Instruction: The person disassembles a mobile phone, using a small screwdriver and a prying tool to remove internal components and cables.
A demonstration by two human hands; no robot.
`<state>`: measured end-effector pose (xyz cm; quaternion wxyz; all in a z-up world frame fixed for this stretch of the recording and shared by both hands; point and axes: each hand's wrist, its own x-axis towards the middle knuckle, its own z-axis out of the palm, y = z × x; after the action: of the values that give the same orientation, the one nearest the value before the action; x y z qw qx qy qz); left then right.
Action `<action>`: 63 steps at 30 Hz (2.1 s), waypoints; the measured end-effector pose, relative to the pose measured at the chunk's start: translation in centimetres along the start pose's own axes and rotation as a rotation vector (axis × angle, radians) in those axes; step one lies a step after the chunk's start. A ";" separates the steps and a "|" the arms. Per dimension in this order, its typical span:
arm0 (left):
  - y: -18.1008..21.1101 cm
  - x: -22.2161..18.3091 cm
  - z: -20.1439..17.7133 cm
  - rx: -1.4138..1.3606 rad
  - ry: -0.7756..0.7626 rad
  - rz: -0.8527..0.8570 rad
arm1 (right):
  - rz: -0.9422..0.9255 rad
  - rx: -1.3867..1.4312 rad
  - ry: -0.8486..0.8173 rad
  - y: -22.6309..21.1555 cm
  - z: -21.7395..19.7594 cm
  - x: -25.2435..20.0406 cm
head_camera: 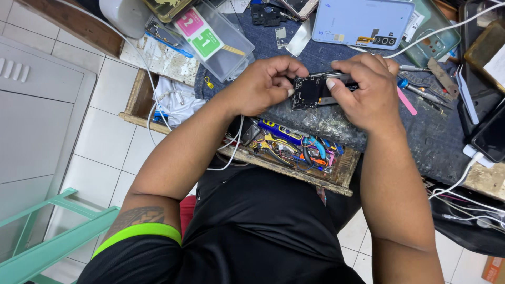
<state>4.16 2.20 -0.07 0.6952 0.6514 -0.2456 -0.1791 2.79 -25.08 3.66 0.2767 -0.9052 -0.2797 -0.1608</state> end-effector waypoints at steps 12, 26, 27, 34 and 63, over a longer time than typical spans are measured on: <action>2.5 2.9 3.5 -0.154 0.051 0.305 | 0.273 0.912 -0.068 3.6 -0.3 0.3; 6.0 6.5 5.0 0.005 0.165 0.192 | -0.047 0.339 0.304 -1.9 -2.9 -1.2; 6.0 6.6 5.0 0.024 0.179 0.177 | -0.093 0.281 0.318 -2.6 -3.5 -1.2; 6.3 7.5 5.7 0.065 0.210 0.222 | -0.212 0.091 0.372 -4.4 -4.9 -1.0; 7.4 6.7 8.3 0.154 0.345 0.196 | 0.028 -0.123 0.332 -8.2 -5.8 -2.1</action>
<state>4.28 -7.75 8.30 0.6893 0.6966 -0.1979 0.0230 -4.50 -23.73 10.70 0.2655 -0.8852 -0.2069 -0.3211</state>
